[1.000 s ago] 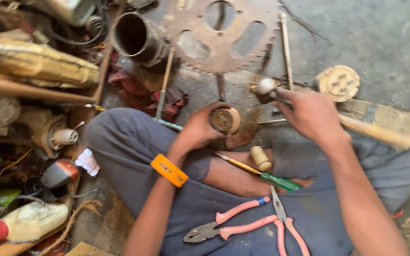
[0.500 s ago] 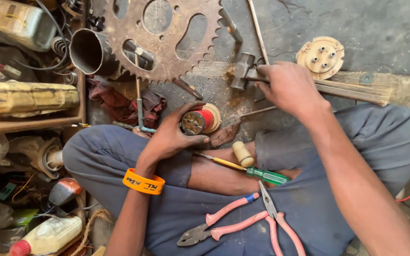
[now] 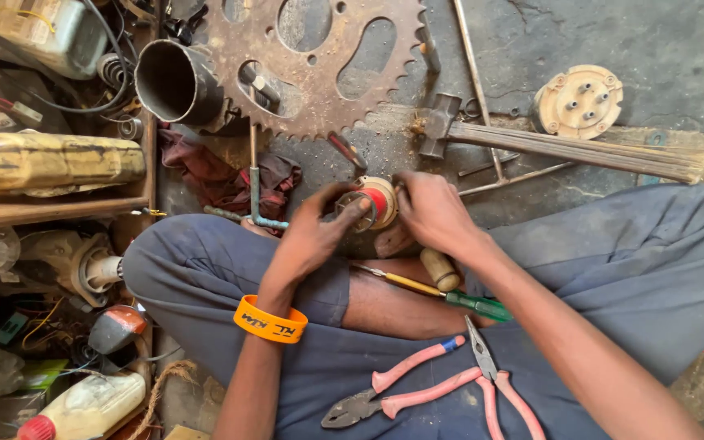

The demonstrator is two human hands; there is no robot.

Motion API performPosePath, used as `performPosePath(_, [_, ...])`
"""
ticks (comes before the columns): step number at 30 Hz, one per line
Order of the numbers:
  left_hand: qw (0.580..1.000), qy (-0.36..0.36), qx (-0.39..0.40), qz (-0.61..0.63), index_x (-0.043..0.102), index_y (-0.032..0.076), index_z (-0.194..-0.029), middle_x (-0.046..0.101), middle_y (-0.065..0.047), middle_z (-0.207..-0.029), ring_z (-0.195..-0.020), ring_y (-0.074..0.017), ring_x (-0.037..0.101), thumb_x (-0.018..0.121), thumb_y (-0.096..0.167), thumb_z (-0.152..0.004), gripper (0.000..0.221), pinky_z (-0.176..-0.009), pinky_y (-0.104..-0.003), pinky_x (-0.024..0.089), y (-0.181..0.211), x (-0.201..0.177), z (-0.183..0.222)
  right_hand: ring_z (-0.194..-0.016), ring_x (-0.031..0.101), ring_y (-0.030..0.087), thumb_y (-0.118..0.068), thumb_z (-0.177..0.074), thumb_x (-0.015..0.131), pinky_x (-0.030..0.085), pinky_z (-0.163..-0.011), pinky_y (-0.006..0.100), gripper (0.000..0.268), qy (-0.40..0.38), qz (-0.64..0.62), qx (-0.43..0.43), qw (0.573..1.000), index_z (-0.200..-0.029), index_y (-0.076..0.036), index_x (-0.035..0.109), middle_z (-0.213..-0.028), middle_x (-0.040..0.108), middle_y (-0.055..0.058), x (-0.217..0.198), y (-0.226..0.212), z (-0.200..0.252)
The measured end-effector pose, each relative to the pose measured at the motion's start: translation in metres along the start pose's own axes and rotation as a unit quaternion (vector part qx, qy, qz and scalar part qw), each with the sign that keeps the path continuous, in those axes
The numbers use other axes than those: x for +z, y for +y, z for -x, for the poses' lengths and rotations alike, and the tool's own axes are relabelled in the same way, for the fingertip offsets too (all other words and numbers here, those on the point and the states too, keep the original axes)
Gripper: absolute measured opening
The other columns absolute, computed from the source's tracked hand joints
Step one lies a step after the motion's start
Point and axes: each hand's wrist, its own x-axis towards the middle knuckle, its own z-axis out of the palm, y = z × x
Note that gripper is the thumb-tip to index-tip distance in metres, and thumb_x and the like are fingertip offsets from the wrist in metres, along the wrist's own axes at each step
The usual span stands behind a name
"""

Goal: The person sits on the floor and uses a hammer and screwdriver to tap and adjust a red cylindrical mechanical component. They repeatedly strike the part and rotate it to work on different sides, then attach it to a metal gear plate.

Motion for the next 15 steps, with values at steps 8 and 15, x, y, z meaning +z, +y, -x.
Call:
performPosePath(8, [0.874,-0.004,-0.107,0.474,0.065,-0.003,-0.111,0.068,-0.014,-0.109,-0.103,-0.0295,0.07,0.054,0.023,-0.098,0.031,-0.078,-0.052,0.068,-0.009,-0.009,0.0,-0.094,0.072,0.022,-0.008,-0.092,0.058,0.055,-0.087,0.038,0.025,-0.056,-0.192,0.011,0.98,-0.11,0.004,0.071,-0.099,0.078,0.015,-0.002,0.012,0.006])
performPosePath(15, [0.799,-0.066,-0.12,0.586,0.064,-0.002,-0.113,0.07,-0.019,-0.114,-0.102,-0.0321,0.072,0.055,0.031,-0.098,0.037,-0.077,-0.055,0.066,-0.009,-0.016,0.007,-0.094,0.071,0.016,-0.008,-0.093,0.065,0.062,-0.085,0.032,0.022,-0.132,-0.386,0.087,0.909,-0.111,0.004,0.069,-0.101,0.072,0.008,-0.05,-0.017,0.029])
